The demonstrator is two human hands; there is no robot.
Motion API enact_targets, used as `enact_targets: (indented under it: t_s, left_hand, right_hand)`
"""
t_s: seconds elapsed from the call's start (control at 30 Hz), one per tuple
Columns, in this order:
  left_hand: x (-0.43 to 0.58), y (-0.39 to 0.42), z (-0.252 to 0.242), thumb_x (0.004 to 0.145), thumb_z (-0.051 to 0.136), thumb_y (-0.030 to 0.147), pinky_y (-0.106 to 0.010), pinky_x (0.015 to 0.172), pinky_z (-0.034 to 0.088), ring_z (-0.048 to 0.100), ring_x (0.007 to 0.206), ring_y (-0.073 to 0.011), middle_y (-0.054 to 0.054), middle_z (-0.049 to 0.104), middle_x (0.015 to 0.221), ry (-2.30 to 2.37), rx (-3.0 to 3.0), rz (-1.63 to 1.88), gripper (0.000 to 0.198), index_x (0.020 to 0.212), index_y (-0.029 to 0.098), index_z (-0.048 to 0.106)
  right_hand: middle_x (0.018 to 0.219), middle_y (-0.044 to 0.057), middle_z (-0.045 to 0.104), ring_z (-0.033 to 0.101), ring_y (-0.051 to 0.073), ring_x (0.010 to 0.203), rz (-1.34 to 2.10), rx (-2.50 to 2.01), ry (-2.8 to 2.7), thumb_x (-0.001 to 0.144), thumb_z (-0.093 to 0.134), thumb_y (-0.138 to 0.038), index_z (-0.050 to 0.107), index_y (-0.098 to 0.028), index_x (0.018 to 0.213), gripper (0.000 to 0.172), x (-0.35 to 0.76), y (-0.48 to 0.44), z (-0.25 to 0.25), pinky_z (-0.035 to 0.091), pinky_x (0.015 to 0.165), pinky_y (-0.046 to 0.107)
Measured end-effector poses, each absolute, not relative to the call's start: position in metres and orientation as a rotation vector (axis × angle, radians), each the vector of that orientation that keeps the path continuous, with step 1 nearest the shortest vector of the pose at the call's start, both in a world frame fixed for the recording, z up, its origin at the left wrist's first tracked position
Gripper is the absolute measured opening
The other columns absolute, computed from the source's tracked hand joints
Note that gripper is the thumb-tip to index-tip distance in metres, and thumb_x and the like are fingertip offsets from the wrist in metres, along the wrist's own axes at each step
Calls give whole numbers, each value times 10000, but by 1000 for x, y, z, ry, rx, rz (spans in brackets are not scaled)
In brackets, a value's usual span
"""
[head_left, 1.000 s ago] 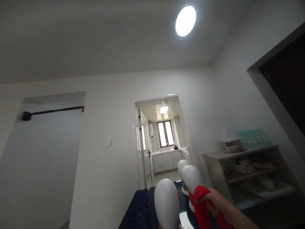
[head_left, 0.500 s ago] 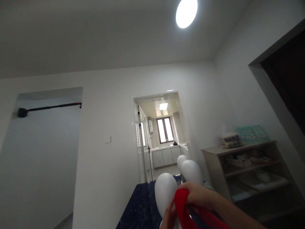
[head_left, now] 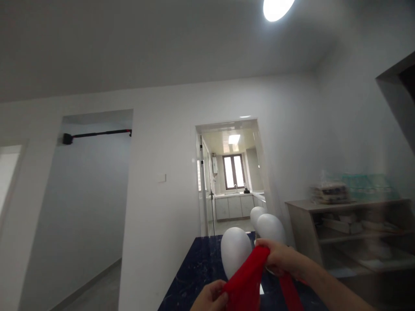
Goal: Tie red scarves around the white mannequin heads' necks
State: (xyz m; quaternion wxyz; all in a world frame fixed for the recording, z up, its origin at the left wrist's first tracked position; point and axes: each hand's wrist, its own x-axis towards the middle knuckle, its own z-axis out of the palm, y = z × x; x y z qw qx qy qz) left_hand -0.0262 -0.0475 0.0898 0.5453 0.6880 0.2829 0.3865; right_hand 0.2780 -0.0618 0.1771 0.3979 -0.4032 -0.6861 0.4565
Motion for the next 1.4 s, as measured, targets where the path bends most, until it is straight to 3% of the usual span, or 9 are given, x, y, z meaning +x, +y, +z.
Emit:
enact_targets:
  t_s: [0.23,0.37,0.47,0.63,0.8,0.93,1.07,1.2,1.4]
  left_hand:
    - [-40,-49,87,707,897,525,-209,580,384,582,595,-104,-3,707,696,674,1411,1096,426,799,145,727]
    - [-35,-75,107,791,858,414,-293,802,560,731,808,-190,-84,800,906,520,978,1034,350,975,134,758]
    - [-44,-93,125,868,783,415,-330,917,566,750,912,-215,-128,810,1012,523,921,846,360,1047,103,772]
    - [-68,-103,147,661,925,301,-214,679,464,683,800,-161,-54,804,1050,702,1578,484,468,1099,181,809]
    - [-79,-104,161,723,843,269,-232,566,339,570,638,-140,10,783,843,877,1898,340,219,939,231,847]
    - [-76,-98,164,768,854,376,-219,600,396,586,598,-119,-50,755,740,693,1575,582,263,830,123,818]
    - [-61,-89,160,778,876,430,-276,741,532,729,777,-208,-126,801,886,572,1327,900,419,1023,100,796]
    - [-44,-82,154,833,842,373,-276,805,567,765,847,-213,-134,825,966,559,1196,1093,372,1071,96,776]
    - [-29,-82,148,920,744,431,-360,889,607,785,916,-246,-138,829,988,569,798,1078,365,1034,84,744]
  right_hand:
    - [582,-142,516,373,26,421,1293,-1055,-1879,591,808,-154,536,-229,883,406,278,-74,165,227,361,172]
    - [598,-136,556,380,30,418,1318,-1115,-1893,598,778,-143,578,-218,954,415,284,-74,157,231,358,169]
    - [602,-117,612,399,39,402,1308,-1172,-1913,615,747,-146,608,-213,1028,441,291,-72,155,229,352,168]
    - [599,-87,641,402,33,396,1265,-1178,-1953,689,767,-233,658,-188,1020,351,299,-79,169,227,363,155]
    - [618,-66,650,521,66,473,1292,-1236,-2034,652,827,-238,715,-180,1037,404,311,-86,184,307,379,134]
    - [608,-71,631,508,62,461,1376,-1258,-2066,625,859,-238,744,-167,953,355,324,-84,179,333,370,130]
    - [572,-79,596,456,45,424,1489,-1199,-2101,641,888,-294,787,-156,934,340,328,-82,166,317,354,130]
    - [585,-68,620,468,46,430,1595,-1181,-2089,643,906,-312,803,-166,915,326,328,-81,148,336,356,129]
    - [566,-59,616,489,54,415,1575,-1158,-2004,689,885,-361,788,-171,913,309,328,-85,118,329,347,126]
